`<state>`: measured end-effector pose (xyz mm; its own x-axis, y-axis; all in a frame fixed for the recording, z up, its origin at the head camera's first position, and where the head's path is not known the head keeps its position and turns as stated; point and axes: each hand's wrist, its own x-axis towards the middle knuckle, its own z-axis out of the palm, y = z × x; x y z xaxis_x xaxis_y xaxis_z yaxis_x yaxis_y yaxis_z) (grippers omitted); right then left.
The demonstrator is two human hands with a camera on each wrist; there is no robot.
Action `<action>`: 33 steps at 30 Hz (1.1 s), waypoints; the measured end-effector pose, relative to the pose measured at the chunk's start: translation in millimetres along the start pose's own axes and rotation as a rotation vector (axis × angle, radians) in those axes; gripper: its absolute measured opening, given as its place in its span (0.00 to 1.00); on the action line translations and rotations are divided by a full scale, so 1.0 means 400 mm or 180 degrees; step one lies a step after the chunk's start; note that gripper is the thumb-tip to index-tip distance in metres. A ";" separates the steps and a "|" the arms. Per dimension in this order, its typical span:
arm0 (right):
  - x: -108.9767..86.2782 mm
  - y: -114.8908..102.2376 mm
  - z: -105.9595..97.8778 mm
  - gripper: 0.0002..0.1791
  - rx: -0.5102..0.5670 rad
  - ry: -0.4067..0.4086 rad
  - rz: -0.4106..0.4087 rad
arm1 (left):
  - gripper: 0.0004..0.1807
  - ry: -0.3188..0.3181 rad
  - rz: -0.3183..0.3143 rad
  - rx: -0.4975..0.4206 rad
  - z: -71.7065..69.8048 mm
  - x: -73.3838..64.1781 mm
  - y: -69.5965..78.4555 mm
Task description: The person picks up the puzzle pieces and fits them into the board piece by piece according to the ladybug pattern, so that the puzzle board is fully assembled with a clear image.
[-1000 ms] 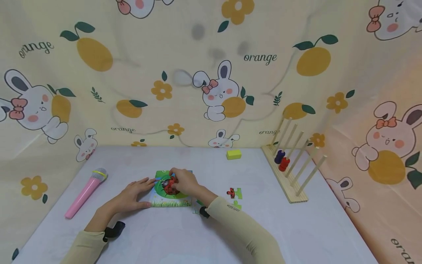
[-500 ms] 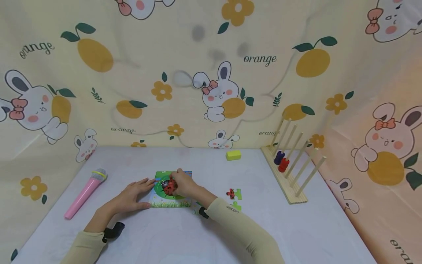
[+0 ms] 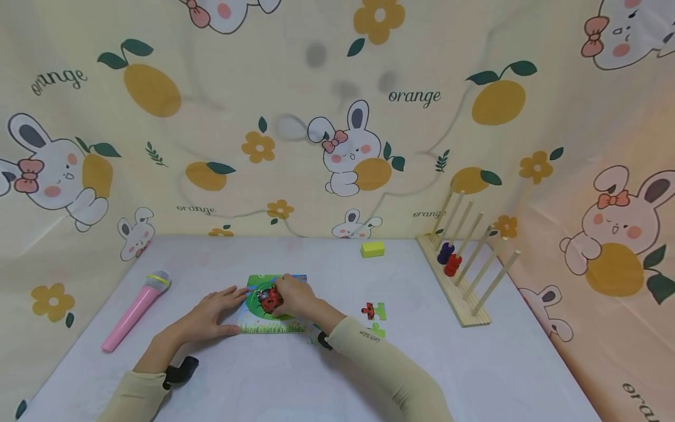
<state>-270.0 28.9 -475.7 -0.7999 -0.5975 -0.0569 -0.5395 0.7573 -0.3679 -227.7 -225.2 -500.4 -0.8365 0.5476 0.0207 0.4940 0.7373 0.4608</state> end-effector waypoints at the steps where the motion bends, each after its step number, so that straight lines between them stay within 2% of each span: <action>1: 0.000 -0.001 0.001 0.34 -0.0058 0.0016 0.0003 | 0.43 -0.0001 -0.0001 0.0003 0.000 0.000 0.000; 8: 0.000 -0.008 0.005 0.36 -0.0406 0.0083 0.0019 | 0.43 -0.0010 -0.0003 0.0002 0.001 -0.003 0.000; 15: -0.003 -0.017 0.002 0.39 -0.0547 0.0049 0.0048 | 0.43 0.0009 0.0028 0.0010 0.003 -0.003 -0.003; 22: -0.007 -0.018 -0.002 0.40 -0.0472 0.0013 0.0072 | 0.43 0.0024 0.0054 0.0030 0.004 -0.001 -0.003; 28: -0.020 -0.013 -0.005 0.42 -0.0186 0.0009 0.0043 | 0.43 0.0026 0.0051 0.0026 0.001 -0.002 -0.002; 33: -0.060 -0.021 -0.002 0.41 -0.0634 -0.0074 -0.0118 | 0.43 0.0022 0.0034 0.0035 0.002 -0.001 -0.003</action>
<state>-246.3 37.1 -470.5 -0.7734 -0.6301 -0.0689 -0.6118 0.7705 -0.1793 -227.6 -225.9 -501.7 -0.8328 0.5527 0.0316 0.5054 0.7358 0.4509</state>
